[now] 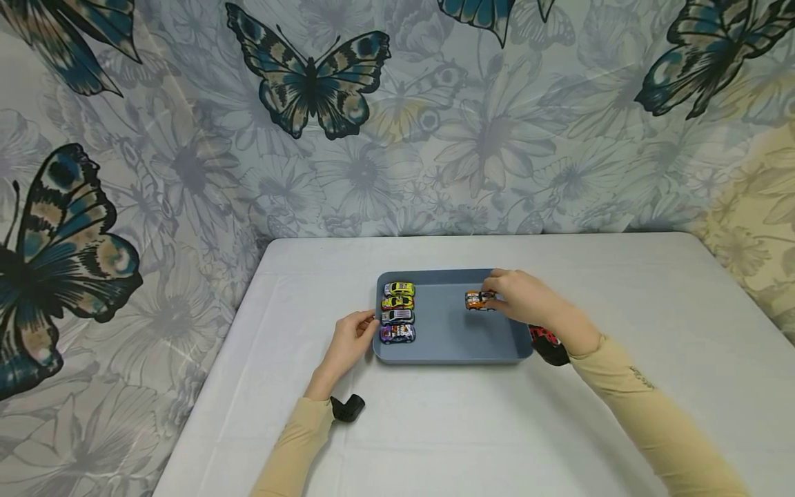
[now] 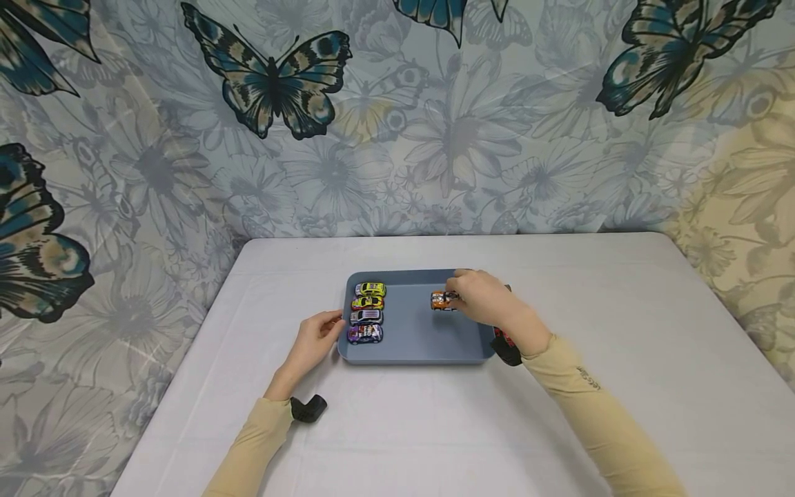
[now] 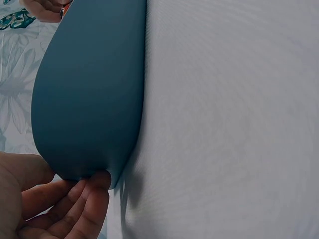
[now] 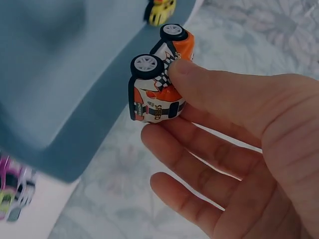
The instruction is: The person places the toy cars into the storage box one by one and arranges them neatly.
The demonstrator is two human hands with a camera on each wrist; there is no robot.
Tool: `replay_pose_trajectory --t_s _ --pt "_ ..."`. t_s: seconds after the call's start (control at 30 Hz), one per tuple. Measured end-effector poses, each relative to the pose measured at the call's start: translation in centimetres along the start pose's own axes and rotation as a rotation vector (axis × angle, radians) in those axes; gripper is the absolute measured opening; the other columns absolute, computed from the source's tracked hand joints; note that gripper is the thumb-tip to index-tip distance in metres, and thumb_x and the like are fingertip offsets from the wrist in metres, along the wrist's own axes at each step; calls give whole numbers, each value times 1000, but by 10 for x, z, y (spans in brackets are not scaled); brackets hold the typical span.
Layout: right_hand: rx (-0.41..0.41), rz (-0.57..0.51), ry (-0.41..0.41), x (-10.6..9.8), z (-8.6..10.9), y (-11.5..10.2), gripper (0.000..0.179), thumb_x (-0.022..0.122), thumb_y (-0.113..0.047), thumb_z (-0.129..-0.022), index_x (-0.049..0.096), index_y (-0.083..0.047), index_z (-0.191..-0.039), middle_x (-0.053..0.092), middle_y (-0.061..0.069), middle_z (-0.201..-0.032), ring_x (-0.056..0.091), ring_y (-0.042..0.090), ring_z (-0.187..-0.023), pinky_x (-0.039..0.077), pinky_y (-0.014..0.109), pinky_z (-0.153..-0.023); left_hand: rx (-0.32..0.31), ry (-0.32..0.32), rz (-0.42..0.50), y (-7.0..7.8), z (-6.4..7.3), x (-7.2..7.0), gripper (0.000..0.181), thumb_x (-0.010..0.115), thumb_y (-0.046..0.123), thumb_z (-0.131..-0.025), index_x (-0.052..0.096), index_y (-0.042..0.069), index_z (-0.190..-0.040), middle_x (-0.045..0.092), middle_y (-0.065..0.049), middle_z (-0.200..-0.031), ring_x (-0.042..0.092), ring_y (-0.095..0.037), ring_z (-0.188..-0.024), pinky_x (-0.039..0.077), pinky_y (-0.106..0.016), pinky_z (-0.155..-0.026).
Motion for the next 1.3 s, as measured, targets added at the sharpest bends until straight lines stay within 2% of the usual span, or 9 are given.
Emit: replay_pose_trajectory --t_s 0.57,0.8,1.1,1.3 --pt "-152 -11 -64 39 -27 -58 11 74 -9 -77 68 -6 -85 60 4 -80 60 17 -68 50 27 -59 -3 -2 2 0 -1 0 31 57 9 -92 58 -9 -117 65 -14 -92 61 -18 -81 53 -22 -69" --pt "-189 -35 -105 47 -34 -80 8 72 -8 -79 69 -5 -86 59 4 -79 58 14 -66 49 25 -58 -4 1 -3 0 -1 0 31 57 9 -92 58 -9 -117 65 -13 -91 60 -17 -80 53 -22 -68" --pt "-221 -41 -115 62 -43 -93 8 73 -10 -79 70 -5 -85 62 4 -79 59 13 -67 49 23 -58 2 -5 1 1 -2 0 31 57 9 -92 58 -10 -117 64 -13 -91 61 -17 -79 52 -21 -67" --pt "-233 -49 -150 75 -49 -102 7 72 -9 -79 70 -5 -84 63 4 -78 58 13 -65 48 22 -56 -1 -7 0 1 -1 0 31 57 9 -93 58 -10 -118 65 -13 -92 61 -18 -80 53 -22 -68"
Point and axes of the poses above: each hand's wrist, its own z-axis away from the middle knuckle, its own x-axis out of the palm, y = z × x, the point moved 9 cm from there along -z, towards the middle knuckle
